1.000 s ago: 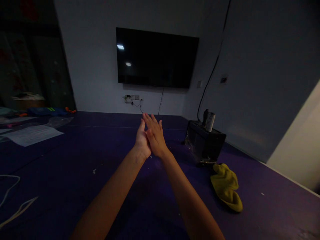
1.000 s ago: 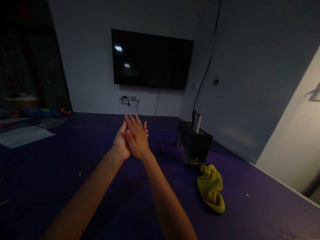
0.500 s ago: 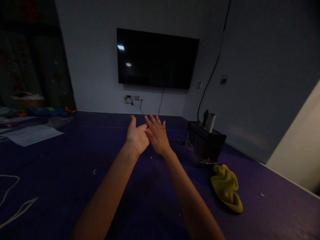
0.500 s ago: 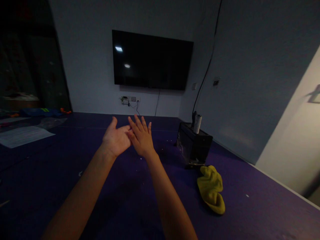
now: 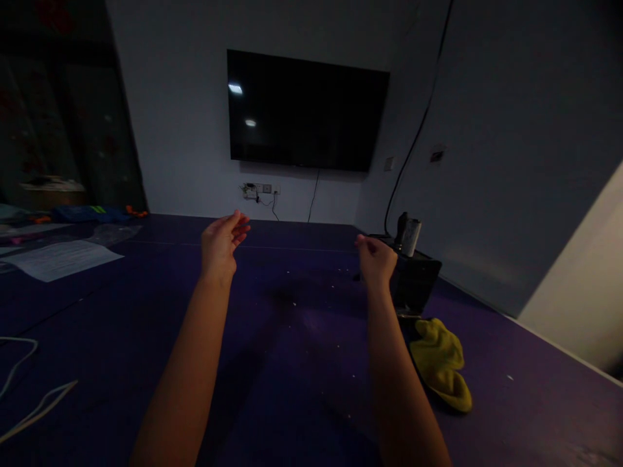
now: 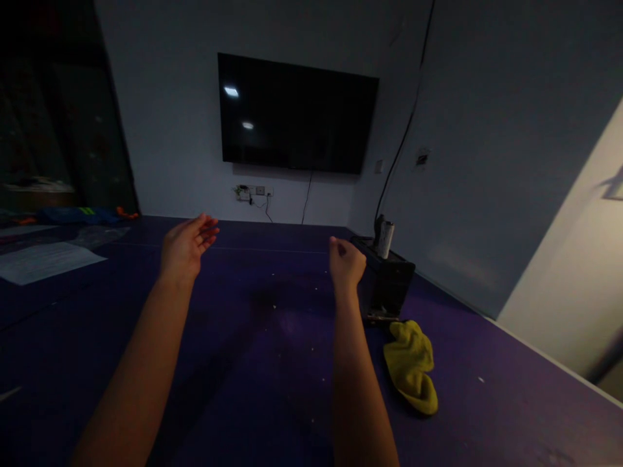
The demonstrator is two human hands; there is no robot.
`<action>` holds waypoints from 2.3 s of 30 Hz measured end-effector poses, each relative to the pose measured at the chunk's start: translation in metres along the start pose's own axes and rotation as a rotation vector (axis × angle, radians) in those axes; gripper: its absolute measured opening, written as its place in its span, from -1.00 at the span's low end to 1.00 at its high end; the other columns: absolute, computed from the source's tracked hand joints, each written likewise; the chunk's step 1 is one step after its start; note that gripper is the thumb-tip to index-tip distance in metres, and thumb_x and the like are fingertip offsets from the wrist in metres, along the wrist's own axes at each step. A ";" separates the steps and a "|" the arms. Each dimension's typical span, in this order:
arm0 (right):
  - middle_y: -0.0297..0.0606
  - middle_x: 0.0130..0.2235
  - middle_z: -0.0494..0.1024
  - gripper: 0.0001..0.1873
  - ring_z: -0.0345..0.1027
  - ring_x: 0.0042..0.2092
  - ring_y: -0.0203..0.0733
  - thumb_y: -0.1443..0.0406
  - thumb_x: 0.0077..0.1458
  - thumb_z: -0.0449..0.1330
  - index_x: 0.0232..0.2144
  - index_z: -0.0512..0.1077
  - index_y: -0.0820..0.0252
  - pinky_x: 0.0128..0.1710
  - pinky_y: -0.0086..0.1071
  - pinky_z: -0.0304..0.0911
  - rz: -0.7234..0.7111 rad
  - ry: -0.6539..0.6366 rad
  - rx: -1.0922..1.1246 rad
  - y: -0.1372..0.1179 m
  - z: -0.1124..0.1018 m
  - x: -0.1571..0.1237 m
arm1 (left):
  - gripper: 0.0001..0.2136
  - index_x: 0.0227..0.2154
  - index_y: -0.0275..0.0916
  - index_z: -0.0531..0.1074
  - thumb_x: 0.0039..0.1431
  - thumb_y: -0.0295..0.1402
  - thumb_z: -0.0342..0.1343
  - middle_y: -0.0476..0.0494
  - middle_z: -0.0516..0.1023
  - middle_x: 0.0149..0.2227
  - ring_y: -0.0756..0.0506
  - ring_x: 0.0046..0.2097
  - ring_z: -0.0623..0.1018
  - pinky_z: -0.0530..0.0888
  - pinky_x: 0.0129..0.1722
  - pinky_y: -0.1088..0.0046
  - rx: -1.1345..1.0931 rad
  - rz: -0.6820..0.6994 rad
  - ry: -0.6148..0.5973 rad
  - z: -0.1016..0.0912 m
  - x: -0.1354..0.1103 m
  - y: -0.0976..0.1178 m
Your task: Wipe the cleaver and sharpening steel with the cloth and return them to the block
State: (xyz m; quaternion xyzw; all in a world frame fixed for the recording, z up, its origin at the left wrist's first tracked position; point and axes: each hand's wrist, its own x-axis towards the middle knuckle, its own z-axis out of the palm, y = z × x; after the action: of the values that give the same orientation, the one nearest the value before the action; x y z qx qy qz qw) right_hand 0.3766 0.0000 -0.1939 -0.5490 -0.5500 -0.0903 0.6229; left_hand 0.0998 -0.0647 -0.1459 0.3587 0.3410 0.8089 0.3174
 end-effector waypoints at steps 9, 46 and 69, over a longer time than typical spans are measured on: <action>0.15 0.23 0.05 0.02 -0.13 0.24 0.22 -0.10 -0.24 0.26 0.18 0.09 0.28 0.15 0.09 -0.15 0.422 0.460 -0.112 0.050 -0.037 0.011 | -0.69 -0.53 -0.27 0.44 -0.04 -0.07 0.10 -0.22 0.57 -0.37 -0.05 -0.37 0.53 0.38 -0.47 0.52 0.202 0.040 -0.066 -0.007 0.005 -0.003; 0.01 0.06 0.20 -0.06 0.08 0.13 0.15 0.05 -0.43 0.39 0.02 0.14 0.14 0.10 -0.05 0.05 0.749 0.430 -0.053 0.114 -0.013 0.007 | -0.75 -0.55 -0.28 0.43 0.01 -0.18 0.04 -0.19 0.55 -0.42 -0.01 -0.46 0.49 0.32 -0.51 0.54 0.290 0.025 -0.095 -0.010 0.014 -0.009; -0.42 -0.48 0.47 -0.50 0.37 -0.43 -0.28 0.25 -0.56 0.43 -0.44 0.39 0.20 -0.32 -0.36 0.33 0.529 -0.178 1.116 0.007 0.046 -0.010 | -0.52 -0.17 -0.26 0.41 -0.22 -0.21 0.32 -0.31 0.40 0.03 -0.15 0.09 0.37 0.26 0.07 0.35 0.394 0.031 -0.256 -0.007 0.018 -0.044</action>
State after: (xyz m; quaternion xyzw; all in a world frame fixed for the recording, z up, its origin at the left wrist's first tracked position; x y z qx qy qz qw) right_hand 0.3510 0.0337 -0.2157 -0.2640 -0.4097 0.4139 0.7689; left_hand 0.0966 -0.0281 -0.1771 0.5186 0.4437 0.6794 0.2696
